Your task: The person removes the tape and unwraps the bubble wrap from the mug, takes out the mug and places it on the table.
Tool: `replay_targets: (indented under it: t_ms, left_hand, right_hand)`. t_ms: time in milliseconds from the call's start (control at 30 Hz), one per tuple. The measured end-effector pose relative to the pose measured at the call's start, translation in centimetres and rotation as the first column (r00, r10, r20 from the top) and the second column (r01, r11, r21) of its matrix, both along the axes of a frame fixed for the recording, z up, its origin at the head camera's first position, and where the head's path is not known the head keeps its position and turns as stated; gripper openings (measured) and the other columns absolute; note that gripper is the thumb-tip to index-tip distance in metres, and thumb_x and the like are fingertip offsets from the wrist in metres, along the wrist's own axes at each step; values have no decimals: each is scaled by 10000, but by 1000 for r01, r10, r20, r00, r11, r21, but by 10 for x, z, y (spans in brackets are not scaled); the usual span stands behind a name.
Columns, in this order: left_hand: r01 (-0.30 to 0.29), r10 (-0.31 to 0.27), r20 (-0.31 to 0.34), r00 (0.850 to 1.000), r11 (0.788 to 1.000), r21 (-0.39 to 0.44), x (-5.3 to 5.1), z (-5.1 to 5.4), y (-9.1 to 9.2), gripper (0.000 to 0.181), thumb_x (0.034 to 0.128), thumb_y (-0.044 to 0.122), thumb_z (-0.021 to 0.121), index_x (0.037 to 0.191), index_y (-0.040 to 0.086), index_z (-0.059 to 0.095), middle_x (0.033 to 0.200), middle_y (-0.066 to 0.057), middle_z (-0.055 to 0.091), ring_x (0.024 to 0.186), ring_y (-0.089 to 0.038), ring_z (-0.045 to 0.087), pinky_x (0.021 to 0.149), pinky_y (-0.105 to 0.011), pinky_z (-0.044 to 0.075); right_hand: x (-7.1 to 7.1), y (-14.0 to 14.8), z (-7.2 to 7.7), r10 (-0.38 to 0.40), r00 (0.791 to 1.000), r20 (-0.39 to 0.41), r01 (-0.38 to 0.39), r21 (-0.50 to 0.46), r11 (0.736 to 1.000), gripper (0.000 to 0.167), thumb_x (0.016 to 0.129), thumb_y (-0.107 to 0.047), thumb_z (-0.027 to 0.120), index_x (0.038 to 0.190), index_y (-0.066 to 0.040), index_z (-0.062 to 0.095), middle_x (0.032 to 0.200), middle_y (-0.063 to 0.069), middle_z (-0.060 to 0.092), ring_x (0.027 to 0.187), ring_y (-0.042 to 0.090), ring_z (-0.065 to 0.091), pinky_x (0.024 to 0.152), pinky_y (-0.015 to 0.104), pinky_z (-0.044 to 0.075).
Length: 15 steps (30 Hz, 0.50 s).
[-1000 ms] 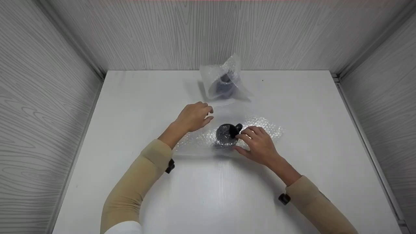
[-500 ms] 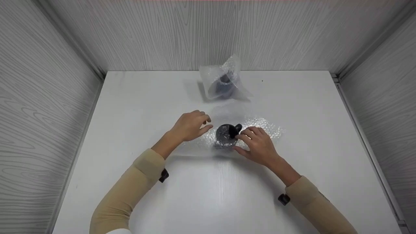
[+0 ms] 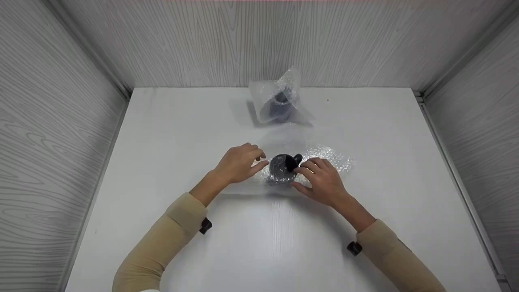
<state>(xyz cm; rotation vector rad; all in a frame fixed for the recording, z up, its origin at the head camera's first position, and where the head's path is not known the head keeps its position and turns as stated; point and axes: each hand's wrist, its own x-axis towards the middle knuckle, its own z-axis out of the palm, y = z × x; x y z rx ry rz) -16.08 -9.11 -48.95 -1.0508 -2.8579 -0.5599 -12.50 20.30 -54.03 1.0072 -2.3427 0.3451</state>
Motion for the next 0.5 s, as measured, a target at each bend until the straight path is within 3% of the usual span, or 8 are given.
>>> replay_targets:
  t_ms: [500]
  left_hand:
    - [7, -7, 17, 1000, 1000, -12, 0, -3, 6, 321, 1057, 368, 632, 1102, 77, 760, 1001, -62, 774, 926, -230, 732, 756, -379, 621]
  right_hand:
    - [0, 0, -2, -11, 1000, 12, 10, 14, 1000, 365, 840, -398, 882, 1087, -161, 755, 1013, 4, 743, 1006, 249, 698, 900, 417, 600]
